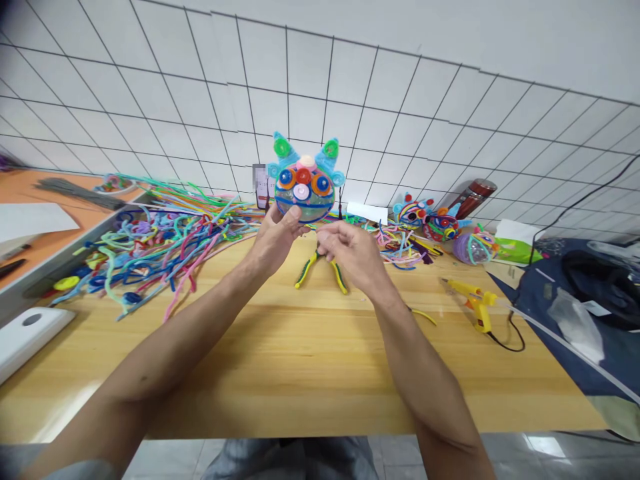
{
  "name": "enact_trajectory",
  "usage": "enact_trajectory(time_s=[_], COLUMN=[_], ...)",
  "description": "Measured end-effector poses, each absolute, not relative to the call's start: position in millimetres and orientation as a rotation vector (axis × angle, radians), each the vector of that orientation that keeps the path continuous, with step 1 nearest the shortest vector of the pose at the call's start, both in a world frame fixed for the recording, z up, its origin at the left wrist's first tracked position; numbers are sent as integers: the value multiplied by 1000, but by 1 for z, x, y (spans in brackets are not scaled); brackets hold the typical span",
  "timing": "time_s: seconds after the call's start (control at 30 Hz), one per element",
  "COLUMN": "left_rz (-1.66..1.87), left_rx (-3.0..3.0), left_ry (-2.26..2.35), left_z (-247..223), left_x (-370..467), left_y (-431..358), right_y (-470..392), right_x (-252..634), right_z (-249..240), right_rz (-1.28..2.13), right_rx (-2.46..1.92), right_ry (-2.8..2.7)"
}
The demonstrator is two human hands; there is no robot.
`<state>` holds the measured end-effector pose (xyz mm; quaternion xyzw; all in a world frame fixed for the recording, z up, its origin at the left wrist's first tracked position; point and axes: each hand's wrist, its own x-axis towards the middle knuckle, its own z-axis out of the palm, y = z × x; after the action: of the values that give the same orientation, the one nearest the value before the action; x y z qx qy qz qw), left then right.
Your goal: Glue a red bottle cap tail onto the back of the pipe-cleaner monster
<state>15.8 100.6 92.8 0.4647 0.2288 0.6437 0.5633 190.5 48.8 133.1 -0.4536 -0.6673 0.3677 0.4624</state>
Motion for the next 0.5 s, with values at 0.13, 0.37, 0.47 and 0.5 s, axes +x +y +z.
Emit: enact_trajectory(time_s=[0.13,0.37,0.47,0.5], left_rz=[1514,1437,1414,1414], left_rx=[1052,991,993,995], left_ry=[542,539,542,545], left_z=[91,88,88,88], left_x=[15,18,17,17], left_y=[104,103,102,102], right_y=[49,67,76,78], right_x=[215,244,240,238], right_z=[153,158,148,145], right_rz=[1129,1376,1298,1274], right_rx=[-1002,-958,-936,-927], right_ry=[-1561,-1373,-1237,-1208])
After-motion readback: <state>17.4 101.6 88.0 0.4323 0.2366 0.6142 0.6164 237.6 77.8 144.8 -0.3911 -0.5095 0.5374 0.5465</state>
